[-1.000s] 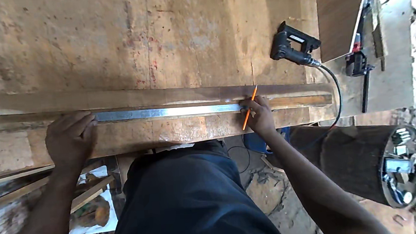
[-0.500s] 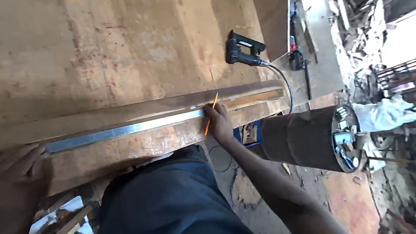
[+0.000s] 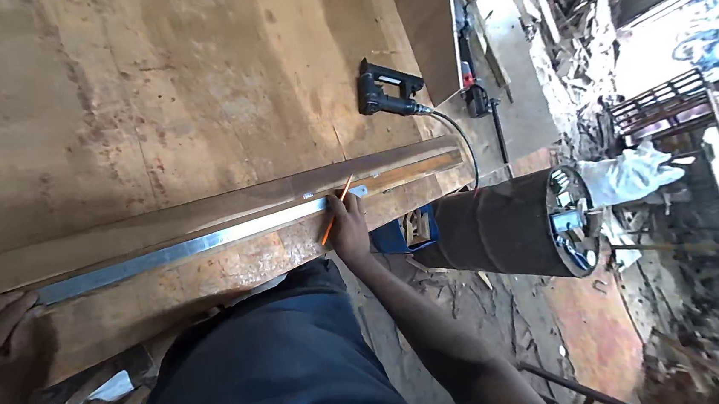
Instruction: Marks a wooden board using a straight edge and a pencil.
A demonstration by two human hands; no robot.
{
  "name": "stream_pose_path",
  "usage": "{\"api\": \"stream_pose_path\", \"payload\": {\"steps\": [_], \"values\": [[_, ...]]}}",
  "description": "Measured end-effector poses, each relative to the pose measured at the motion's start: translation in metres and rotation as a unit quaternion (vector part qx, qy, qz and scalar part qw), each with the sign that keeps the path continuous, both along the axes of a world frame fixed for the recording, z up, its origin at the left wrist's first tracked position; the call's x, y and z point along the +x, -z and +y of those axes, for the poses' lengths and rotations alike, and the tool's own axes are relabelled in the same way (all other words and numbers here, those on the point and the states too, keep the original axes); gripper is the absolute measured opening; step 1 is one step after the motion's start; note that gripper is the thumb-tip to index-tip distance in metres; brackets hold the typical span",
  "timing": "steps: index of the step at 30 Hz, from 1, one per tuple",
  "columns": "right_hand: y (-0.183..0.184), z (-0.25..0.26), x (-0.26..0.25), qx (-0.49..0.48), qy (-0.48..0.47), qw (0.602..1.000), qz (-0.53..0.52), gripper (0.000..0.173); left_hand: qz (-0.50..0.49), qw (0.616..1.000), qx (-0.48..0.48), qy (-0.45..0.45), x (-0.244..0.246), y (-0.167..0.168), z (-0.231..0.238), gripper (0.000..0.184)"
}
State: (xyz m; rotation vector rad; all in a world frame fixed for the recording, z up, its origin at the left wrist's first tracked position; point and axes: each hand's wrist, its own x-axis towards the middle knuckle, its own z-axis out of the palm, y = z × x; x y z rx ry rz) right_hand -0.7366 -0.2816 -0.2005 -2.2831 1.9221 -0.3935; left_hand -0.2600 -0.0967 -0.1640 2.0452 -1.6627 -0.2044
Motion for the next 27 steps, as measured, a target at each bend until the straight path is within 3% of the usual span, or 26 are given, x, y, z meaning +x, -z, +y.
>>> {"api": "stream_pose_path", "payload": {"steps": [8,11,16,27], "values": [[0.004,0.006,0.002,-0.003,-0.008,1.0,0.008,0.046,0.002,1.0,0.003,-0.029,-0.007,-0.006,-0.001,0.023],[0.002,0.008,0.002,-0.002,-0.011,1.0,0.001,0.047,0.018,1.0,0.011,-0.003,0.01,0.012,0.007,0.029],[-0.001,0.011,0.001,0.018,-0.019,1.0,0.002,0.052,-0.043,0.999,0.019,-0.014,0.022,0.023,0.015,0.033],[-0.005,0.007,-0.009,0.018,-0.021,1.0,0.01,0.043,-0.059,0.997,0.049,-0.029,0.018,0.024,0.01,0.032]]}}
